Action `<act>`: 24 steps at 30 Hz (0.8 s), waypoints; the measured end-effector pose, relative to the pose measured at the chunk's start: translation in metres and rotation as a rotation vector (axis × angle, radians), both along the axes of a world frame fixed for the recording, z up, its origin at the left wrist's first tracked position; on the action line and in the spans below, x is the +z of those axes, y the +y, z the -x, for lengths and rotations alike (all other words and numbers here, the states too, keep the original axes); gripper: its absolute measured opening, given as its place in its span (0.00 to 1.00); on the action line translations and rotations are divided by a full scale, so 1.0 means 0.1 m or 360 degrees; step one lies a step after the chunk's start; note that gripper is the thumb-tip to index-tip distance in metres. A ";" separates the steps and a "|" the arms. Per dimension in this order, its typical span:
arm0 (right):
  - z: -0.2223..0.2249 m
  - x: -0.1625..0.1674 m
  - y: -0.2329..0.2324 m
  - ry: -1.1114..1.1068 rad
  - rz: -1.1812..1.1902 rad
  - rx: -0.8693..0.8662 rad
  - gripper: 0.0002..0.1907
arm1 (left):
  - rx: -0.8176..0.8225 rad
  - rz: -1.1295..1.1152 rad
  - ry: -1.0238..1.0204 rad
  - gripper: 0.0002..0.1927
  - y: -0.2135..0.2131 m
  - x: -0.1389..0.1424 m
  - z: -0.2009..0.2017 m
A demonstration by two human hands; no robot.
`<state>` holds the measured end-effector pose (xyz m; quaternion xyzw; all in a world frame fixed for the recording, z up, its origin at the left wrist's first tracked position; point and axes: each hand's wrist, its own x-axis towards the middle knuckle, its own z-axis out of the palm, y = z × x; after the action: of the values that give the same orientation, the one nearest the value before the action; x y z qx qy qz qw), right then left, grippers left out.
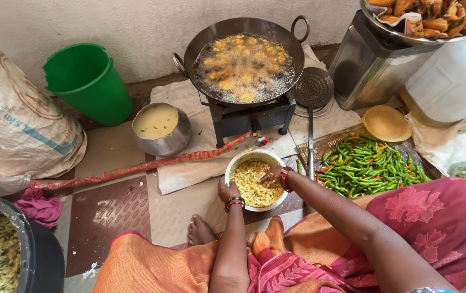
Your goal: The person sits on the floor and shapes portions of batter by hand from a bowl, then drops them into a wok of hot oil to deep-fry. They repeatedly take batter, form pieces, and place them in the oil, with already fried fritters accumulating on a tray beside the stove.
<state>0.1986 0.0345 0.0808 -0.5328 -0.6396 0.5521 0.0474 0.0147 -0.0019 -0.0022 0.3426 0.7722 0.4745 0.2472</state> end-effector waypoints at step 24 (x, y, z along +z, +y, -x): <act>0.33 -0.28 -0.35 -0.1108 -0.0547 0.1196 0.14 | -0.0004 -0.0031 -0.0041 0.16 0.03 0.06 -0.02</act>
<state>0.1660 -0.0007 0.0531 -0.4035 -0.8451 0.2092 -0.2816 0.0165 0.0007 0.0040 0.3400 0.7638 0.4862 0.2544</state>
